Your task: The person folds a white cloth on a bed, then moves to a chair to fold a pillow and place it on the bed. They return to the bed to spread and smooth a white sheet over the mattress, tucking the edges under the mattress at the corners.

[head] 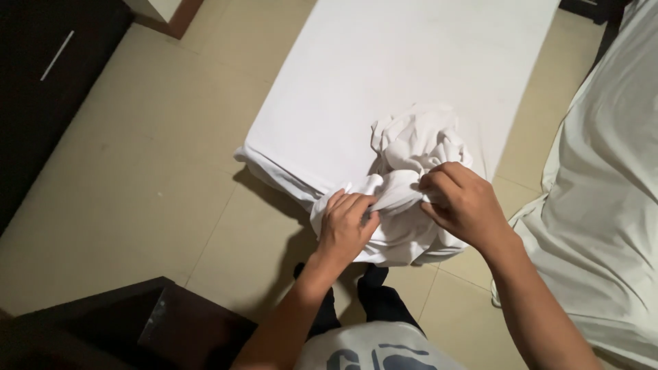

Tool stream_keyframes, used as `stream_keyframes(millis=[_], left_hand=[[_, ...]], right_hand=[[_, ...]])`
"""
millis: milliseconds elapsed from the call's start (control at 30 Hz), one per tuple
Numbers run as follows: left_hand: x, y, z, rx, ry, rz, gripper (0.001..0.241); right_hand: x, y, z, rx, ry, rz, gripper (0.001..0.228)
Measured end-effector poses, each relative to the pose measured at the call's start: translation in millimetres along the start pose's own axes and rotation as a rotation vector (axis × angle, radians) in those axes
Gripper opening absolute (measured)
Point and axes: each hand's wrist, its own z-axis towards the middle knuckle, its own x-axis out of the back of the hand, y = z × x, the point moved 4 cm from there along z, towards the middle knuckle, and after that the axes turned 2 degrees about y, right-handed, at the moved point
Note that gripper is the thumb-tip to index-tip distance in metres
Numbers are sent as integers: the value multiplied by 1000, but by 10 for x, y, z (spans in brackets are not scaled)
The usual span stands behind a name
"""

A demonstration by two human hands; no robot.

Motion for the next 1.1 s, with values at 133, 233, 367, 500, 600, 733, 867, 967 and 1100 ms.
stream_keyframes(millis=[133,233,367,500,600,733,867,967,1100], left_hand=[[254,214,155,3,1,-37,23],[474,471,348,-73,-8,-41,23],[694,691,474,-156,11,-13,23],[834,859,483,-99,115,-113,30],[792,857,397,-62,92,-119,48],[496,319,151,141,-12,-138,36],[658,402,182,-29,44,98,34],[789,453,252,-46,84,121,35],[882,584,290,-47,99,102,30]], right_hand=[[75,-283,114,81,31,-43,54],[76,-501,214,223,-1,-50,67],[93,-405,268,190,44,14,41],[316,-548,347,218,185,-39,35],[467,-607,345,233,331,-67,34],[633,-641,282,115,296,-34,34],[568,-534,158,14,159,-79,36],[482,-474,118,-83,68,-117,44],[371,-802,156,127,88,-69,76]])
